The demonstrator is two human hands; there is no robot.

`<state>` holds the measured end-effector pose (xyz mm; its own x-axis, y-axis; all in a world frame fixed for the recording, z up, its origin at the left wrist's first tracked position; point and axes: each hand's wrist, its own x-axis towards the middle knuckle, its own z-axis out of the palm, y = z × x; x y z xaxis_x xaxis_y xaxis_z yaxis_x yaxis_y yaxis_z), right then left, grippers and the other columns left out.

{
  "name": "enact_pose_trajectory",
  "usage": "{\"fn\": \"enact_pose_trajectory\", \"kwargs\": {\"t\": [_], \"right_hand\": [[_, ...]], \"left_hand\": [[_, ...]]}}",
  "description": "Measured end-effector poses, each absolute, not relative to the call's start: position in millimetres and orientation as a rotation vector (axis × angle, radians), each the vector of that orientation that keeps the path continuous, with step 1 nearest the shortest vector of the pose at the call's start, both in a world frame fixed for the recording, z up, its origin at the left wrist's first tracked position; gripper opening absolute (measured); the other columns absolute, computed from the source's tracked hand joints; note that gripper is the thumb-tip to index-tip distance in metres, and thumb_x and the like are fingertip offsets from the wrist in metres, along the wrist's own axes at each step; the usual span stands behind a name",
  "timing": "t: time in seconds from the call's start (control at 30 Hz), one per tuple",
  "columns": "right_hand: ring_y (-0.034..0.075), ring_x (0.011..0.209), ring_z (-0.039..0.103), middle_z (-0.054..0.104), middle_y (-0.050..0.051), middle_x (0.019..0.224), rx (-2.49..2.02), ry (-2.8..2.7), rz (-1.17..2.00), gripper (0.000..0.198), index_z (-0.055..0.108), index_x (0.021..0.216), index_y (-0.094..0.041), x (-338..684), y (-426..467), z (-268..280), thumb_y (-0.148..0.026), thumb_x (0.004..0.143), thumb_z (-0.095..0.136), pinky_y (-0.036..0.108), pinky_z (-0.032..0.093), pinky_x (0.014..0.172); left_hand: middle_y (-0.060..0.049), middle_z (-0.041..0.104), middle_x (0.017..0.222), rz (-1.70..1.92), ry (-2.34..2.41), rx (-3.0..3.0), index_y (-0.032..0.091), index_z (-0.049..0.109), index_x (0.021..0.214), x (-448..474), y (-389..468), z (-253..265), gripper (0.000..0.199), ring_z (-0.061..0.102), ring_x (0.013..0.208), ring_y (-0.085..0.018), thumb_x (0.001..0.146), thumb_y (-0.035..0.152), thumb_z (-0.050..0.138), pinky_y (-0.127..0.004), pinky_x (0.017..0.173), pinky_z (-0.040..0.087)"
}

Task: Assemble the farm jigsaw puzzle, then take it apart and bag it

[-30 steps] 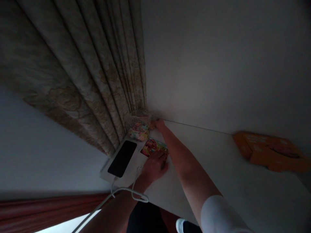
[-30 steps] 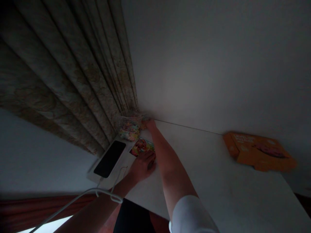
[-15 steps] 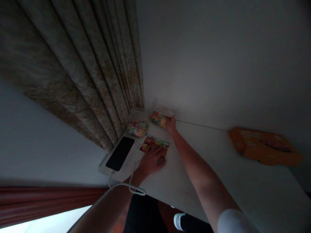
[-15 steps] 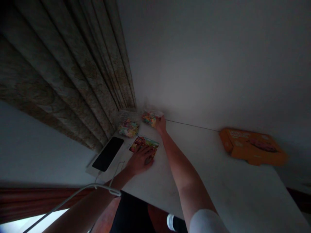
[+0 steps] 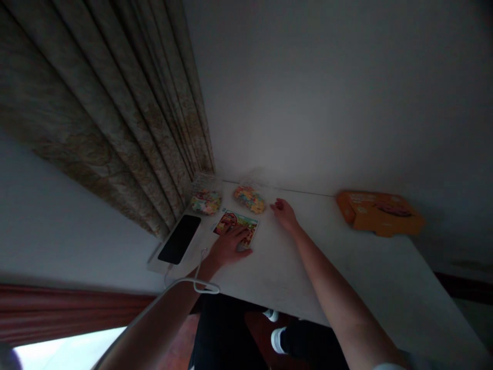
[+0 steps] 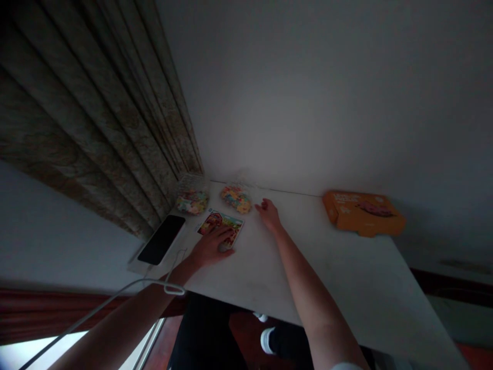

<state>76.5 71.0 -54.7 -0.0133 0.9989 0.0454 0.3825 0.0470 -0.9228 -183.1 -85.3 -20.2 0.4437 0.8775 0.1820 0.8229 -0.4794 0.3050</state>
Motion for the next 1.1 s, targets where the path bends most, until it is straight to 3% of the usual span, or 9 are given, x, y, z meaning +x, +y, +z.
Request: {"fn": "enact_pose_trajectory", "kwargs": {"t": [0.13, 0.37, 0.57, 0.8, 0.93, 1.03, 1.1], "right_hand": [[0.018, 0.067, 0.058, 0.066, 0.004, 0.076, -1.432, -1.571, 1.074, 0.036, 0.068, 0.093, -0.021, 132, 35, -40, -0.054, 0.083, 0.060, 0.031, 0.046, 0.066], [0.014, 0.059, 0.052, 0.068, 0.005, 0.080, -1.358, -1.500, 1.354, 0.045, 0.067, 0.091, -0.021, 150, 24, -18, -0.062, 0.074, 0.066, 0.028, 0.041, 0.056], [0.014, 0.055, 0.047, 0.056, -0.001, 0.064, -1.358, -1.504, 1.309, 0.043, 0.066, 0.085, -0.021, 147, 18, -18, -0.063, 0.076, 0.065, 0.026, 0.034, 0.052], [0.015, 0.053, 0.047, 0.053, -0.002, 0.057, -1.324, -1.681, 1.214, 0.034, 0.067, 0.080, -0.022, 144, 5, -19, -0.056, 0.080, 0.067, 0.026, 0.033, 0.053], [0.016, 0.058, 0.052, 0.058, -0.001, 0.062, -1.311, -1.652, 1.197, 0.038, 0.067, 0.080, -0.021, 144, 4, -19, -0.059, 0.082, 0.064, 0.026, 0.037, 0.055], [0.018, 0.077, 0.063, 0.070, 0.005, 0.087, -1.213, -1.544, 1.248, 0.041, 0.069, 0.095, -0.022, 147, 4, -14, -0.060, 0.082, 0.064, 0.028, 0.047, 0.066], [0.020, 0.093, 0.067, 0.072, 0.007, 0.107, -1.109, -1.441, 1.350, 0.050, 0.066, 0.113, -0.025, 149, 3, -10, -0.060, 0.078, 0.070, 0.029, 0.052, 0.075]], "left_hand": [[-0.010, 0.062, 0.145, 0.538, 1.472, 2.529, 0.025, 0.063, 0.139, -182, -84, -21, 0.057, 0.055, 0.136, -0.030, 0.088, 0.048, 0.072, -0.053, 0.124, 0.030], [-0.011, 0.064, 0.143, 0.534, 1.426, 2.631, 0.025, 0.065, 0.138, -182, -80, -23, 0.053, 0.059, 0.133, -0.029, 0.091, 0.050, 0.069, -0.053, 0.120, 0.038], [-0.011, 0.069, 0.136, 0.617, 1.320, 2.726, 0.022, 0.070, 0.129, -181, -80, -30, 0.043, 0.063, 0.130, -0.027, 0.098, 0.051, 0.060, -0.050, 0.116, 0.045], [-0.011, 0.079, 0.106, 0.665, 1.395, 2.582, 0.022, 0.077, 0.105, -167, -86, -23, 0.037, 0.076, 0.097, -0.025, 0.102, 0.045, 0.048, -0.041, 0.095, 0.059], [-0.011, 0.078, 0.100, 1.144, 1.592, 2.197, 0.023, 0.076, 0.100, -136, -89, 8, 0.034, 0.074, 0.091, -0.024, 0.098, 0.048, 0.053, -0.036, 0.086, 0.059], [-0.005, 0.072, 0.078, 1.708, 1.732, 1.555, 0.020, 0.071, 0.087, -105, -83, 38, 0.038, 0.069, 0.073, -0.018, 0.097, 0.053, 0.054, -0.029, 0.073, 0.056], [-0.002, 0.068, 0.072, 1.903, 1.612, 1.084, 0.020, 0.064, 0.078, -86, -75, 54, 0.043, 0.065, 0.064, -0.015, 0.094, 0.059, 0.057, -0.025, 0.063, 0.053]]}}
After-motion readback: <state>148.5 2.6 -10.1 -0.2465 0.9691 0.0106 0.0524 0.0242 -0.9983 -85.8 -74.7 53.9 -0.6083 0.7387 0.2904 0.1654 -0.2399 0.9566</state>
